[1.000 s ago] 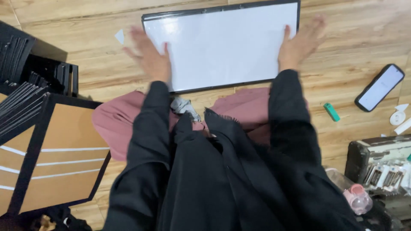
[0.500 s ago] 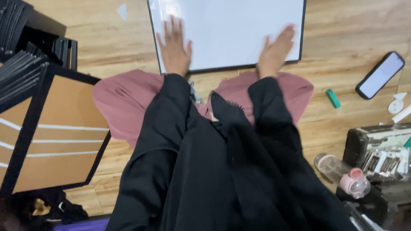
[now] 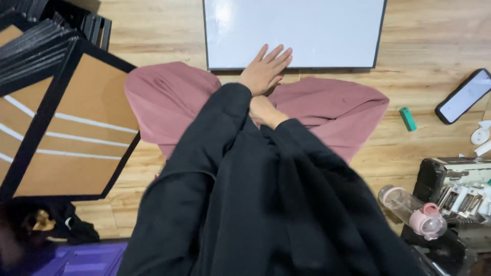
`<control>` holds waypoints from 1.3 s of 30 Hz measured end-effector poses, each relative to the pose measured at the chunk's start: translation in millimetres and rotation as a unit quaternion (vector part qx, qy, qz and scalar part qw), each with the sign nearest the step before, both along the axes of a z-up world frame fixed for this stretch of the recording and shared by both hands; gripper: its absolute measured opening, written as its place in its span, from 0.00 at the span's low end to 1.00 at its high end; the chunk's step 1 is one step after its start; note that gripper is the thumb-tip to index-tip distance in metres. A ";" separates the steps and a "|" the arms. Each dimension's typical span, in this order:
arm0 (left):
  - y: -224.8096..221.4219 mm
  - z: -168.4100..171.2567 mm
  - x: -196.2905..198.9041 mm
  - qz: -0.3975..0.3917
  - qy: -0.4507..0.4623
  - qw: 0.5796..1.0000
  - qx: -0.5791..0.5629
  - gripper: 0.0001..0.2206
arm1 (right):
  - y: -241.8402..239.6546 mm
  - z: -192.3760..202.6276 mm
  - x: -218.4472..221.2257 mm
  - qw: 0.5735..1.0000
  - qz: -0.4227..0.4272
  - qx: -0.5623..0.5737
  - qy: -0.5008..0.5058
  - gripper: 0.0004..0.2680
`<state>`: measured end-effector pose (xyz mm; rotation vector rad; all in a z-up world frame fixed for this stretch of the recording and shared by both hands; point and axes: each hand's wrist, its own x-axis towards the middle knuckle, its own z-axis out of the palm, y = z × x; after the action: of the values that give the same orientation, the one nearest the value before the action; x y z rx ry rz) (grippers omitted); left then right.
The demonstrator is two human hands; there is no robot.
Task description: Assembling book covers by aligning and adhering white sheets onto black frames and smoothing them out.
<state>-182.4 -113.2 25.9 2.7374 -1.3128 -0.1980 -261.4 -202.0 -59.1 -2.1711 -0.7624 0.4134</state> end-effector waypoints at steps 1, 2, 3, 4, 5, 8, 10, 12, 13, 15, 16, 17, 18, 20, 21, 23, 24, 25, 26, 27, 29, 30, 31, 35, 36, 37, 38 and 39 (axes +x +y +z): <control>0.8 -11.8 1.8 -0.001 0.000 1.000 0.000 0.24 | -0.5 -13.5 3.3 1.000 -0.001 0.000 0.000 0.05; 1.0 -23.3 4.1 -0.003 0.039 0.995 -0.091 0.14 | -1.6 -26.8 7.0 0.995 0.018 -0.095 -0.004 0.06; -0.5 -34.3 7.2 -0.005 0.077 0.980 -0.182 0.24 | -4.8 -39.5 12.1 0.981 0.038 -0.191 -0.009 0.06; 3.3 -26.8 9.0 -0.005 0.075 0.980 -0.183 0.24 | -5.6 -12.6 16.2 0.981 0.038 -0.192 -0.010 0.06; 6.0 -19.8 11.6 0.022 0.098 0.981 -0.168 0.23 | -7.2 14.0 20.5 0.986 0.025 -0.166 0.012 0.08; 33.0 -5.5 33.8 0.114 0.066 0.972 -0.196 0.17 | -28.3 81.5 38.9 0.991 -0.035 -0.083 0.104 0.05; 48.9 9.0 44.4 0.184 0.017 0.953 -0.240 0.21 | -44.4 136.5 52.7 0.980 -0.078 -0.030 0.178 0.05; 62.8 32.8 50.0 0.254 0.051 0.966 -0.017 0.33 | -49.8 205.7 72.2 0.897 -0.324 0.042 0.296 0.05; 59.2 29.8 52.4 0.256 0.055 0.965 -0.020 0.33 | -61.8 181.4 82.2 0.897 -0.323 0.036 0.298 0.05; 55.6 24.2 61.8 0.322 0.080 0.943 0.003 0.28 | -83.3 132.3 106.9 0.973 -0.225 0.054 -0.009 0.07; 55.4 32.1 65.3 0.326 0.082 0.942 0.002 0.28 | -78.4 106.6 112.8 0.974 -0.220 0.052 -0.008 0.07; 54.0 39.0 66.0 0.328 0.087 0.941 0.010 0.27 | -74.9 79.8 114.1 0.972 -0.221 0.011 -0.080 0.09; 52.6 45.4 67.9 0.330 0.092 0.939 0.017 0.26 | -71.5 52.6 115.6 0.964 -0.218 -0.029 -0.151 0.11; 55.1 45.2 75.5 0.326 0.096 0.940 0.015 0.26 | -59.6 54.3 141.6 0.963 -0.217 -0.026 -0.155 0.09; 57.0 44.8 74.8 0.318 0.102 0.942 0.018 0.27 | -52.4 53.9 149.4 0.963 -0.221 -0.020 -0.154 0.07; 58.2 41.4 84.5 0.318 0.110 0.941 0.025 0.27 | -51.6 26.5 205.2 0.956 -0.229 -0.042 -0.177 0.05; 58.4 39.7 84.3 0.314 0.113 0.942 0.030 0.28 | -51.4 11.0 225.6 0.947 -0.240 -0.064 -0.206 0.03; 59.1 40.7 86.3 0.317 0.121 0.940 0.034 0.28 | -47.1 14.3 225.7 0.949 -0.237 -0.064 -0.197 0.03; 59.8 43.1 87.3 0.316 0.140 0.937 0.041 0.27 | -42.8 19.0 224.8 0.951 -0.238 -0.062 -0.188 0.02; 60.2 46.7 91.2 0.316 0.153 0.935 0.047 0.27 | -38.9 25.7 227.8 0.952 -0.239 -0.059 -0.183 0.02; 62.7 44.9 91.8 0.319 0.155 0.934 0.038 0.26 | -35.4 37.1 230.4 0.953 -0.242 -0.060 -0.173 0.02; 62.2 44.4 90.6 0.320 0.154 0.935 0.027 0.25 | -36.1 44.0 229.6 0.953 -0.247 -0.063 -0.166 0.04; 62.3 43.4 90.3 0.321 0.153 0.934 0.025 0.25 | -48.4 14.6 183.1 0.953 -0.245 -0.063 -0.168 0.04; 61.9 45.8 92.8 0.319 0.143 0.937 0.022 0.27 | -52.6 19.1 91.7 0.951 -0.197 -0.154 -0.182 0.02; 60.4 47.8 90.8 0.317 0.149 0.936 0.028 0.26 | -40.5 45.5 87.7 0.946 -0.213 -0.087 -0.228 0.06; 59.5 47.6 90.7 0.312 0.145 0.939 0.028 0.26 | -36.3 51.3 118.2 0.944 -0.219 -0.087 -0.231 0.06; 58.3 47.8 90.5 0.313 0.144 0.938 0.036 0.27 | -33.1 57.9 148.4 0.950 -0.242 -0.068 -0.185 0.03; 57.7 48.4 87.9 0.318 0.145 0.936 0.046 0.27 | -29.7 64.7 177.5 0.955 -0.260 -0.047 -0.136 0.08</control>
<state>-94.5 -55.5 74.3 2.8900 -0.3189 -0.5816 -83.8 -231.7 5.7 -2.4396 -0.2867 -0.1255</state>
